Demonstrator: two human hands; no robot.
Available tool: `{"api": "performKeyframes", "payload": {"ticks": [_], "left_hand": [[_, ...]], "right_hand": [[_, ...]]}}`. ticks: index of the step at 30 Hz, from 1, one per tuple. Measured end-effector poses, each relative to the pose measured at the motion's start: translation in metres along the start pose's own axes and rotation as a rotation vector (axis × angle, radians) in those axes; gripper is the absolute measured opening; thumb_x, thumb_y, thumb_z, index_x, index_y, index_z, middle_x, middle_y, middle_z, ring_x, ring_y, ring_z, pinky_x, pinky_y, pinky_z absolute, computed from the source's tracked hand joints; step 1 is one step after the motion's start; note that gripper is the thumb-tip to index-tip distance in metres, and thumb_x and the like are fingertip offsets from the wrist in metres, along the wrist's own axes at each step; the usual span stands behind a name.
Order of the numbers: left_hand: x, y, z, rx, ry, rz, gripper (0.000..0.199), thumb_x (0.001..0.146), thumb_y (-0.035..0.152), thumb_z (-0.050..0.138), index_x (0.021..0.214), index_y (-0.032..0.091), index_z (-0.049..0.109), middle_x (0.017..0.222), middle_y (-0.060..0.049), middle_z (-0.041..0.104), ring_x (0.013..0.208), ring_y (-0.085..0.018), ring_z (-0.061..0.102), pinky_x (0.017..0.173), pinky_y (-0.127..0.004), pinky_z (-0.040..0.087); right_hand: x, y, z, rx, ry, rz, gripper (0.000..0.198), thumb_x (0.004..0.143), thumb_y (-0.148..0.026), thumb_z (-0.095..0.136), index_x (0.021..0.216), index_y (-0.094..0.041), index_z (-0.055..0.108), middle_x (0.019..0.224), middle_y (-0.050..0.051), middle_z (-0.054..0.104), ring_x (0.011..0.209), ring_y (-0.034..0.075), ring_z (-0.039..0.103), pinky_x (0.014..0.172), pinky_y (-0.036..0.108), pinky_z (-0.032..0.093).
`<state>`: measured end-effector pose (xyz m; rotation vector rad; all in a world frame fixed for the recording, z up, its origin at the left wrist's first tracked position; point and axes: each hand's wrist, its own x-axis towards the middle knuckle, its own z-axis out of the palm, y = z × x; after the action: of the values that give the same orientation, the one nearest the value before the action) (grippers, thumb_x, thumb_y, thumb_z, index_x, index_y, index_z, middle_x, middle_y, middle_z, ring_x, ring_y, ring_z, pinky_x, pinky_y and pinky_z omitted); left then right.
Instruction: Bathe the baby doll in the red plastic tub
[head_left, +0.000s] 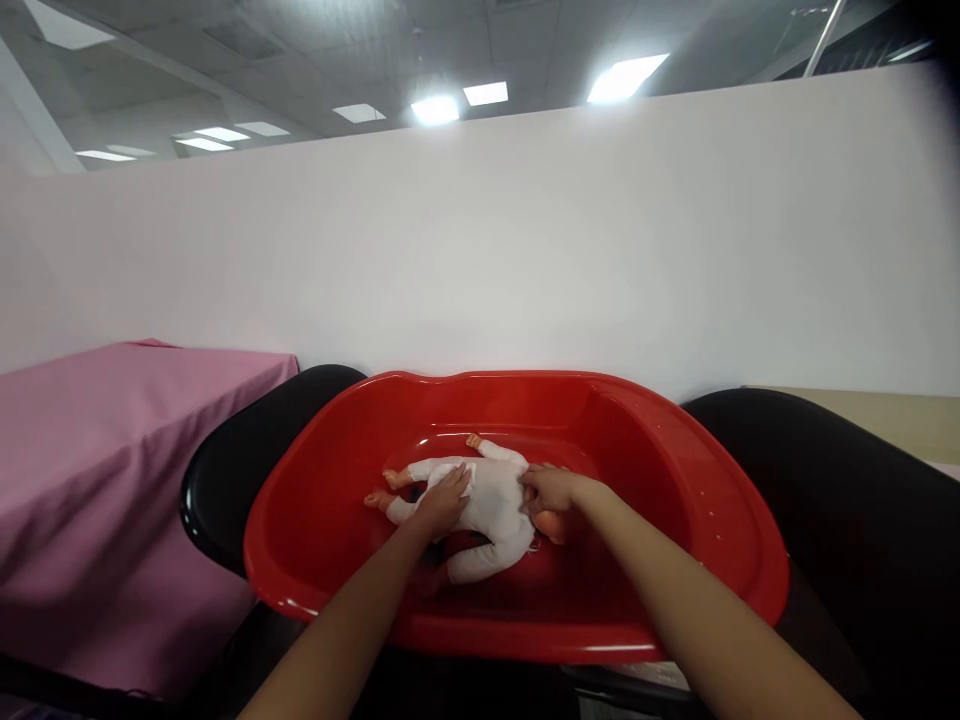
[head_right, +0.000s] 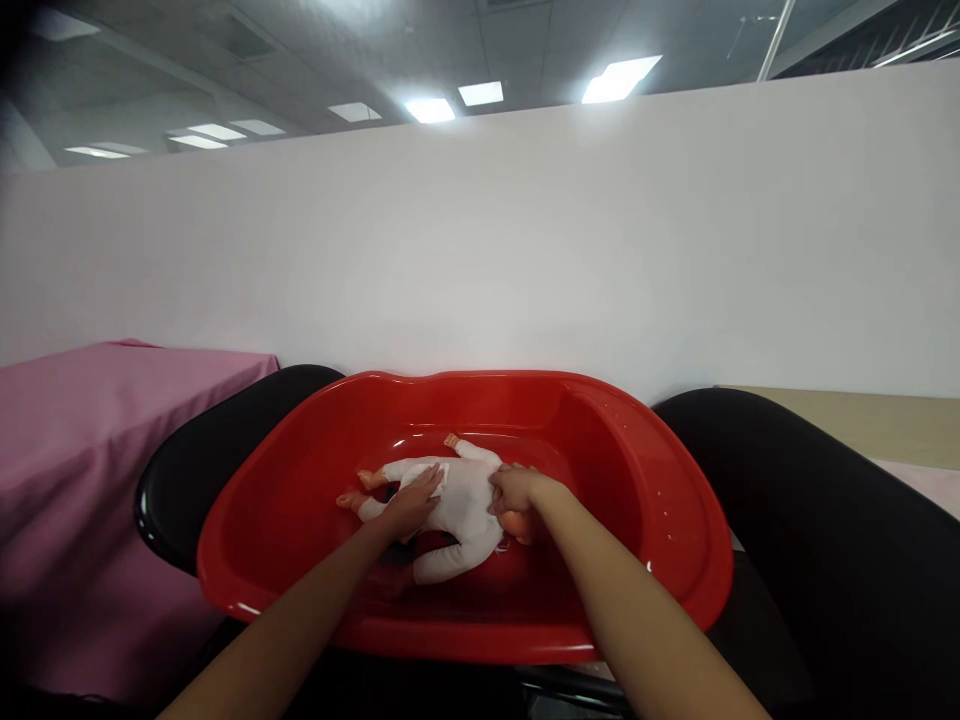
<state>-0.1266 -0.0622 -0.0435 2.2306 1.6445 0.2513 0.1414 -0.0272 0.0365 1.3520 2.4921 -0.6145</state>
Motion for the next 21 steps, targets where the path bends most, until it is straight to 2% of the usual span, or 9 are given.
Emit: {"api": "performKeyframes", "payload": {"ticks": [3, 5, 10, 15, 21], "left_hand": [[0.001, -0.011, 0.003, 0.023, -0.002, -0.066, 0.068, 0.099, 0.028, 0.029, 0.161, 0.001, 0.033, 0.172, -0.014, 0.025, 0.161, -0.027, 0.019, 0.131, -0.032, 0.015], [0.001, -0.017, 0.005, 0.030, 0.008, -0.121, 0.068, 0.100, 0.028, 0.027, 0.161, -0.002, 0.030, 0.172, -0.018, 0.022, 0.161, -0.028, 0.018, 0.131, -0.035, 0.016], [0.002, -0.027, 0.007, 0.060, 0.012, -0.280, 0.067, 0.100, 0.027, 0.027, 0.164, 0.010, 0.027, 0.174, -0.015, 0.017, 0.161, -0.027, 0.019, 0.128, -0.047, 0.025], [0.002, -0.031, 0.006, 0.085, -0.001, -0.388, 0.067, 0.100, 0.026, 0.023, 0.164, 0.007, 0.023, 0.174, -0.017, 0.011, 0.161, -0.031, 0.015, 0.123, -0.063, 0.028], [-0.002, -0.037, 0.008, 0.109, 0.030, -0.535, 0.062, 0.101, 0.022, 0.026, 0.162, 0.015, 0.033, 0.175, -0.014, 0.012, 0.161, -0.030, 0.015, 0.124, -0.058, 0.029]], "right_hand": [[-0.001, 0.000, 0.000, 0.003, -0.008, 0.003, 0.052, 0.082, -0.054, 0.070, 0.126, -0.028, 0.067, 0.145, 0.010, 0.059, 0.131, 0.038, 0.053, 0.110, 0.052, 0.042], [0.000, 0.001, 0.002, 0.007, -0.003, 0.004, 0.053, 0.081, -0.054, 0.070, 0.126, -0.027, 0.067, 0.145, 0.011, 0.059, 0.130, 0.039, 0.054, 0.109, 0.053, 0.043], [0.001, 0.003, 0.004, 0.008, 0.006, -0.005, 0.053, 0.081, -0.056, 0.069, 0.125, -0.026, 0.067, 0.146, 0.012, 0.058, 0.131, 0.040, 0.053, 0.108, 0.054, 0.043], [-0.001, 0.001, 0.002, 0.008, 0.003, 0.007, 0.052, 0.080, -0.056, 0.070, 0.124, -0.029, 0.068, 0.144, 0.010, 0.059, 0.130, 0.038, 0.056, 0.108, 0.051, 0.045], [-0.004, -0.003, -0.001, 0.008, -0.007, 0.014, 0.057, 0.081, -0.055, 0.069, 0.130, -0.027, 0.066, 0.149, 0.011, 0.056, 0.134, 0.040, 0.052, 0.108, 0.052, 0.044]]}}
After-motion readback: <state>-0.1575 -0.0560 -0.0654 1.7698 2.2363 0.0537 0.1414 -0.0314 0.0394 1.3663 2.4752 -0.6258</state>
